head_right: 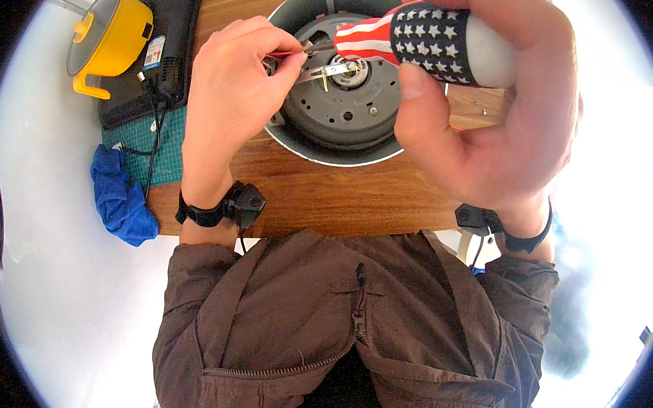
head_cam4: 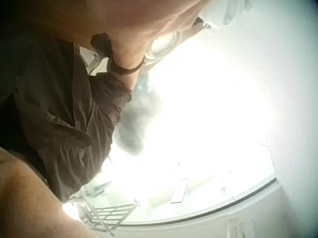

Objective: The person works on the internal wiring of a disassembled white appliance, using a screwdriver to tighten screws on terminal blocks and connecting red wires. They handle the appliance casing and a white plastic cover, placing components on a wooden table.

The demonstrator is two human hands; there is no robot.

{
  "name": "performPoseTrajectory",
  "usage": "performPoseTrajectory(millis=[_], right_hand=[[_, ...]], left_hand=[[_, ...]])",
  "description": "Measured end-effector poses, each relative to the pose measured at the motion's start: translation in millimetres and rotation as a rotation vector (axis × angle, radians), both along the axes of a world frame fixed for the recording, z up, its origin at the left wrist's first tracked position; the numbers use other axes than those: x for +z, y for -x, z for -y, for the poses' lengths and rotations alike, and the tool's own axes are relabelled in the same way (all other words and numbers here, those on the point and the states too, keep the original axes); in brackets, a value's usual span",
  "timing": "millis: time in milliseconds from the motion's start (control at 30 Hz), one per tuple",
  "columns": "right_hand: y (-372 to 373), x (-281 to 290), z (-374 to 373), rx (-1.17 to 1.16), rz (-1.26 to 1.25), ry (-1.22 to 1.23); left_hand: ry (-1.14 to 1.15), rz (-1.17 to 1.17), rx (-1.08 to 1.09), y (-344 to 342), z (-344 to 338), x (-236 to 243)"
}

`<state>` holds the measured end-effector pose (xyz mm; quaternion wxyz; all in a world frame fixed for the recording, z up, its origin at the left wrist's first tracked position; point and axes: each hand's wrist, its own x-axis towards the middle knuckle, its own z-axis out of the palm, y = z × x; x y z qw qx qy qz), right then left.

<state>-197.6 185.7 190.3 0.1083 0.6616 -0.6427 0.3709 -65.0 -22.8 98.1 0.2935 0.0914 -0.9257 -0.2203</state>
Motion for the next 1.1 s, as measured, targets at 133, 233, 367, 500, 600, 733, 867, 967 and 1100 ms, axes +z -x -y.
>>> performPoseTrajectory(millis=[133, 233, 367, 500, 600, 733, 867, 967, 1100], right_hand=[[-0.7, 10.0, 3.6, 0.054, -0.087, -0.059], [-2.5, 18.1, 4.8, 0.072, -0.151, -0.127], [-3.8, 22.6, 8.2, 0.113, -0.191, -0.127], [-4.5, 22.8, 15.8, 0.147, -0.216, -0.099], [-3.0, 28.9, 19.1, 0.198, -0.232, -0.146], [-1.8, 32.9, 23.4, 0.291, -0.217, -0.190], [-0.9, 36.1, 24.8, 0.263, -0.210, -0.213], [6.3, 42.1, 30.3, 0.253, -0.324, -0.212], [3.7, 48.2, 37.8, 0.217, -0.395, -0.230]], left_hand=[[0.009, -0.007, 0.006, 0.6, -1.5, -0.5], [0.023, -0.018, 0.015, -0.7, -1.5, -1.4], [0.037, -0.030, 0.019, 1.3, -2.1, -2.6], [0.045, -0.022, 0.031, 1.3, -3.3, -3.0], [0.057, -0.021, 0.044, 0.6, -4.0, -3.6], [0.078, -0.052, 0.048, 1.1, -4.6, -6.6], [0.086, -0.064, 0.050, 1.8, -4.4, -8.8], [0.084, -0.030, 0.051, 1.0, -6.0, -6.0], [0.110, -0.022, 0.075, -0.6, -6.9, -6.4]])
